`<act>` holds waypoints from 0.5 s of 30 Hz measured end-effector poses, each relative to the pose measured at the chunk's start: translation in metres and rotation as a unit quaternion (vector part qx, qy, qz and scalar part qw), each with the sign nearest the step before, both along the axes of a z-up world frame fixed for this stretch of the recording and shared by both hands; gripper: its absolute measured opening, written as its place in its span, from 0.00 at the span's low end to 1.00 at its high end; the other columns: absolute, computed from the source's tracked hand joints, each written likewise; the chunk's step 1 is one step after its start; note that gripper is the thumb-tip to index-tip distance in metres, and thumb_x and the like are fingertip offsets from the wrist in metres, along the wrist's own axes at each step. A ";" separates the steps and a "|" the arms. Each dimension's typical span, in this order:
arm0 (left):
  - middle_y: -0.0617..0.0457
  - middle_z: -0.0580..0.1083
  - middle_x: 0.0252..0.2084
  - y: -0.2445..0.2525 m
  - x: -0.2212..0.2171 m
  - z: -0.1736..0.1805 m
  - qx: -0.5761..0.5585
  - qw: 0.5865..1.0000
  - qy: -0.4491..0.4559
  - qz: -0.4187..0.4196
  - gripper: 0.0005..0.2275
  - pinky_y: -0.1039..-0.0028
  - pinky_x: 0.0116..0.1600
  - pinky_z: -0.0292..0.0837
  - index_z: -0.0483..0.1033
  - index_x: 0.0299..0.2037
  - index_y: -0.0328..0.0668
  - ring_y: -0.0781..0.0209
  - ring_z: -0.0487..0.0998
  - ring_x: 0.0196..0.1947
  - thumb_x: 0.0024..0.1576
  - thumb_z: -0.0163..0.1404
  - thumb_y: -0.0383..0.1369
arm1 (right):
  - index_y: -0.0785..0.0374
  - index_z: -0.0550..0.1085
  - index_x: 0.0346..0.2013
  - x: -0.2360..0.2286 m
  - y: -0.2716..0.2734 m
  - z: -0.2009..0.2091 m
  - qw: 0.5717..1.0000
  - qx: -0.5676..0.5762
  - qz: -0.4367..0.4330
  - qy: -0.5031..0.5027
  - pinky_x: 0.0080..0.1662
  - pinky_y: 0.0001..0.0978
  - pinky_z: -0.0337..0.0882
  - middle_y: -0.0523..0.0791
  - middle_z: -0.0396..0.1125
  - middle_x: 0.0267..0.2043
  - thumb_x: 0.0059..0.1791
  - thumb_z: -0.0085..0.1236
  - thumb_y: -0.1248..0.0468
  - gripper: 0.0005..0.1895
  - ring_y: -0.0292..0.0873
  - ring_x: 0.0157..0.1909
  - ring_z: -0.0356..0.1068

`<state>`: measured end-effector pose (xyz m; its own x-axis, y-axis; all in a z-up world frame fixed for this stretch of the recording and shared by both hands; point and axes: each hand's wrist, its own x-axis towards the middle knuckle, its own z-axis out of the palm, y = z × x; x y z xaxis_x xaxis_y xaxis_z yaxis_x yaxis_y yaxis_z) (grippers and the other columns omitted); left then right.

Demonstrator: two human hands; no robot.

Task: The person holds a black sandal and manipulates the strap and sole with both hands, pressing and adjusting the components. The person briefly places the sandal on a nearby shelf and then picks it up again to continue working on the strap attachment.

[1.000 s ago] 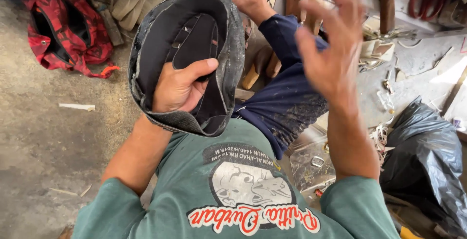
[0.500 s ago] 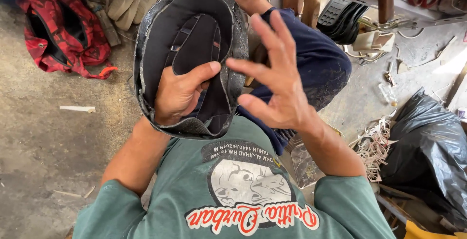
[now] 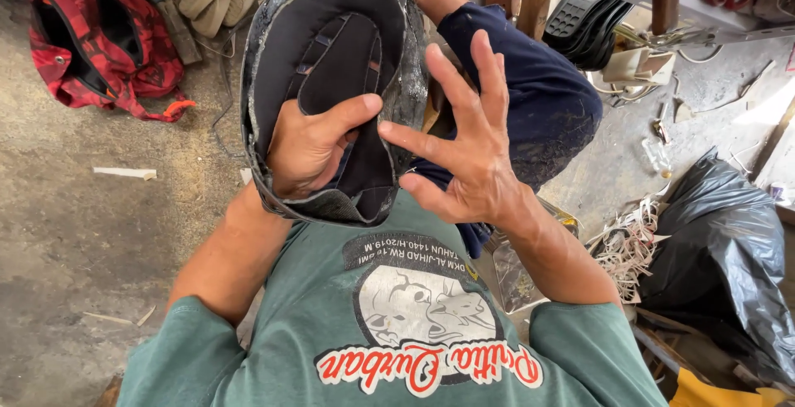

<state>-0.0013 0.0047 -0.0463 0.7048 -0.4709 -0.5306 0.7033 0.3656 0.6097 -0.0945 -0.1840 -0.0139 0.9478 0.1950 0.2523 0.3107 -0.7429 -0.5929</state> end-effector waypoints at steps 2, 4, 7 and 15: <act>0.45 0.79 0.53 -0.001 0.000 -0.003 -0.015 1.000 0.010 0.021 0.16 0.61 0.62 0.81 0.78 0.53 0.33 0.51 0.81 0.54 0.54 0.58 0.22 | 0.42 0.80 0.60 -0.002 0.000 -0.001 0.999 -0.031 -0.002 -0.020 0.76 0.79 0.37 0.55 0.45 0.78 0.58 0.46 0.42 0.23 0.66 0.81 0.30; 0.45 0.80 0.52 -0.001 0.002 -0.004 -0.009 0.999 0.023 0.035 0.15 0.61 0.60 0.83 0.79 0.52 0.33 0.51 0.82 0.53 0.54 0.58 0.22 | 0.41 0.81 0.59 -0.003 -0.003 -0.003 0.998 -0.054 -0.006 -0.043 0.76 0.73 0.34 0.56 0.49 0.76 0.58 0.45 0.40 0.24 0.66 0.80 0.32; 0.43 0.81 0.49 -0.003 0.007 -0.007 -0.026 0.996 0.042 0.080 0.14 0.59 0.57 0.85 0.79 0.49 0.31 0.48 0.83 0.49 0.53 0.59 0.20 | 0.40 0.79 0.62 -0.004 -0.004 -0.008 0.993 -0.105 -0.002 -0.053 0.75 0.68 0.32 0.56 0.49 0.75 0.58 0.42 0.37 0.27 0.66 0.78 0.32; 0.40 0.82 0.43 -0.003 0.036 -0.041 0.082 0.979 0.093 0.159 0.13 0.65 0.42 0.89 0.82 0.45 0.27 0.46 0.86 0.41 0.49 0.62 0.19 | 0.46 0.80 0.61 0.041 -0.056 -0.054 0.978 -0.071 -0.070 -0.186 0.80 0.51 0.42 0.43 0.52 0.76 0.57 0.51 0.53 0.19 0.46 0.81 0.43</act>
